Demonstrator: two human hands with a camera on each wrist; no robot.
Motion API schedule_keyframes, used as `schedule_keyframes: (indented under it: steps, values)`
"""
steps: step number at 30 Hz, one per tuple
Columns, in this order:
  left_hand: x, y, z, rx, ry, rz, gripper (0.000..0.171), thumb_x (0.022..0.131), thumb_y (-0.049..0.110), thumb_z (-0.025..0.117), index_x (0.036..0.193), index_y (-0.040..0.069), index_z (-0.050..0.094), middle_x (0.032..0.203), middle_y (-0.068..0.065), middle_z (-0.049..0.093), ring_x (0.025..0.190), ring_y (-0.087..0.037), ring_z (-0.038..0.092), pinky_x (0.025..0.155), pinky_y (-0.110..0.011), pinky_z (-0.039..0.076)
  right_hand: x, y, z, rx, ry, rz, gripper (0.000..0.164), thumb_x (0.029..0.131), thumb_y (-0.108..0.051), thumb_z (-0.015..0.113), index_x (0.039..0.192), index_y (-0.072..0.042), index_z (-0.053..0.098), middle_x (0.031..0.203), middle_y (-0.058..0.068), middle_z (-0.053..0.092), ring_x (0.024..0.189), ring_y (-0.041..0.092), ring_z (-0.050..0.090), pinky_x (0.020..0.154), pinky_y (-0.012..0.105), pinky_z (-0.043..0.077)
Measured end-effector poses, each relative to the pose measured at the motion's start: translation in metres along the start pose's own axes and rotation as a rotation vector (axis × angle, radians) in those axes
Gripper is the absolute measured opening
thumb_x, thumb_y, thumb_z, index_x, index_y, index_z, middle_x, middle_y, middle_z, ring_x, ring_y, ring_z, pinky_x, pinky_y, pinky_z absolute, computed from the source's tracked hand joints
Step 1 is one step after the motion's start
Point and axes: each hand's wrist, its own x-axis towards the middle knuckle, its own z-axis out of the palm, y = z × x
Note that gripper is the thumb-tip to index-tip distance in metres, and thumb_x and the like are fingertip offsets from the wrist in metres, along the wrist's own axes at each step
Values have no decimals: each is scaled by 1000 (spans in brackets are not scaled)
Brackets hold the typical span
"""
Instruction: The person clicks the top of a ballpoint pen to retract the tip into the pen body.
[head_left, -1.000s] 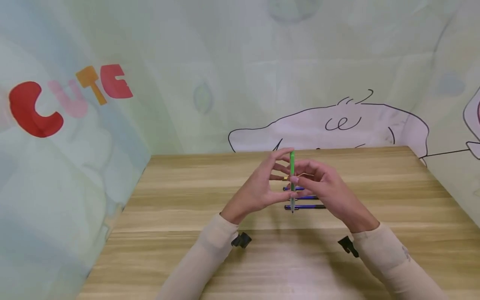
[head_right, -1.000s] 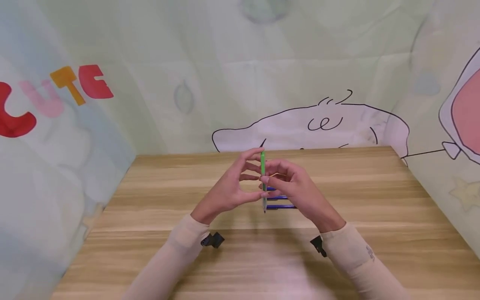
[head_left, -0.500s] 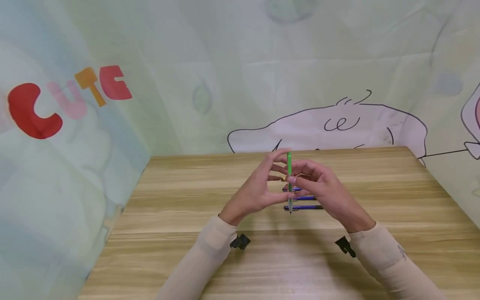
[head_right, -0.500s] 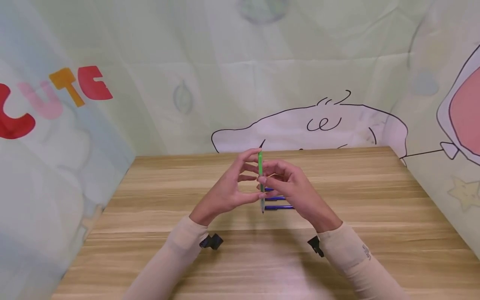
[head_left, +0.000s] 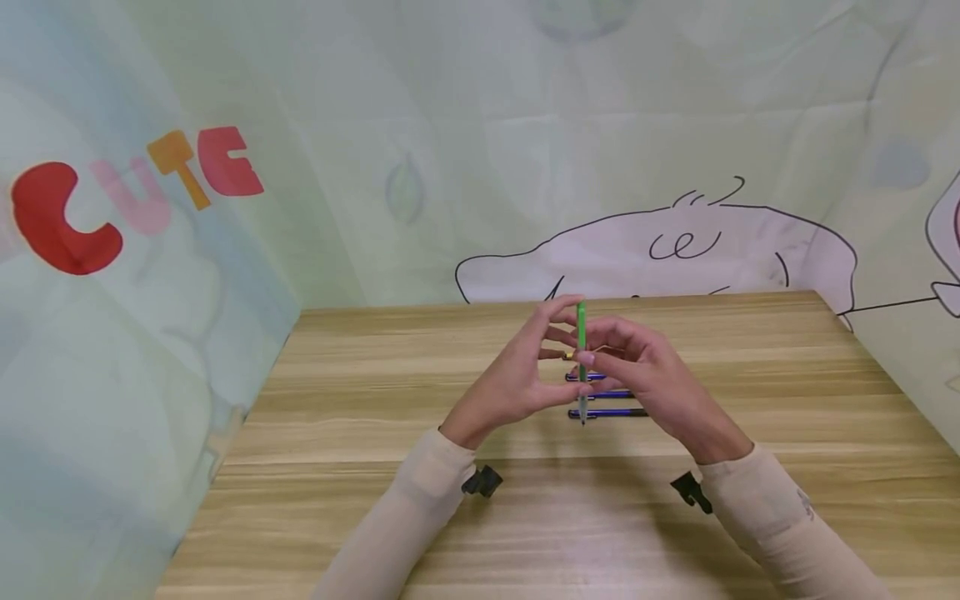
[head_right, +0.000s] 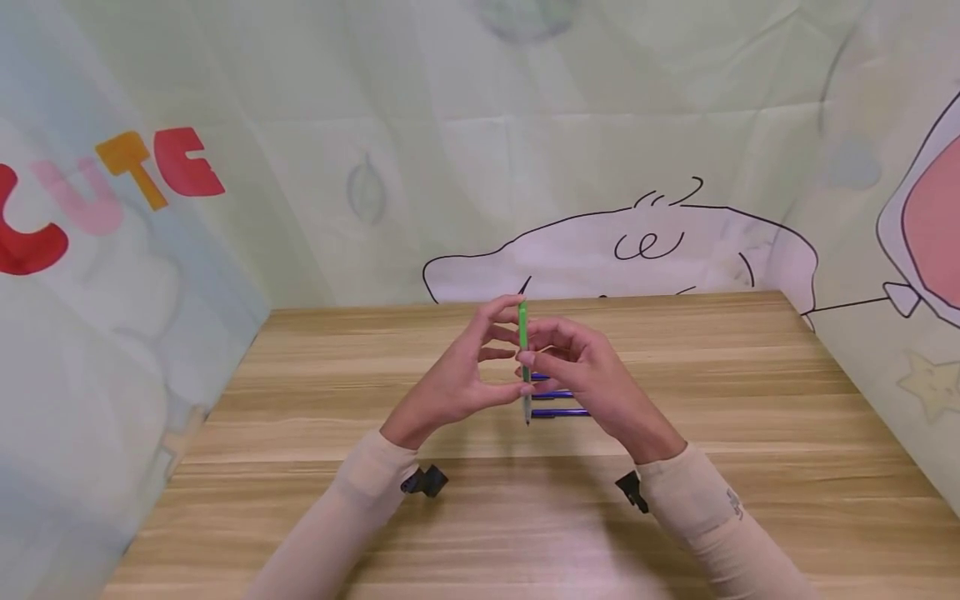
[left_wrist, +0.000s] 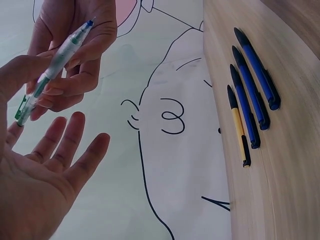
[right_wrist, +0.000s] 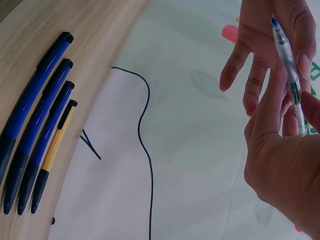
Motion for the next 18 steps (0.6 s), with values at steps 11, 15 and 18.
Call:
schedule_keyframes:
  steps: [11, 15, 18]
  values:
    - [1, 1, 1, -9, -4, 10, 98, 83, 9, 85, 157, 23, 23, 140, -7, 50, 119, -16, 60, 101, -41, 54, -1, -1, -1, -3, 5, 10, 32, 99, -20, 69, 125, -4, 61, 113, 9, 65, 104, 24, 64, 80, 41, 62]
    - [1, 2, 2, -23, -9, 11, 98, 83, 8, 84, 157, 23, 23, 140, -8, 50, 119, -17, 60, 101, -43, 54, -1, -1, -1, 2, 4, 12, 33, 99, -19, 69, 126, -3, 60, 113, 8, 64, 102, 24, 64, 80, 41, 62]
    - [1, 2, 2, -29, -13, 8, 98, 83, 8, 84, 157, 27, 22, 139, -7, 50, 119, -17, 60, 102, -45, 54, -2, -2, -1, 7, 4, 14, 34, 99, -19, 69, 126, -2, 60, 113, 8, 65, 102, 23, 64, 80, 40, 62]
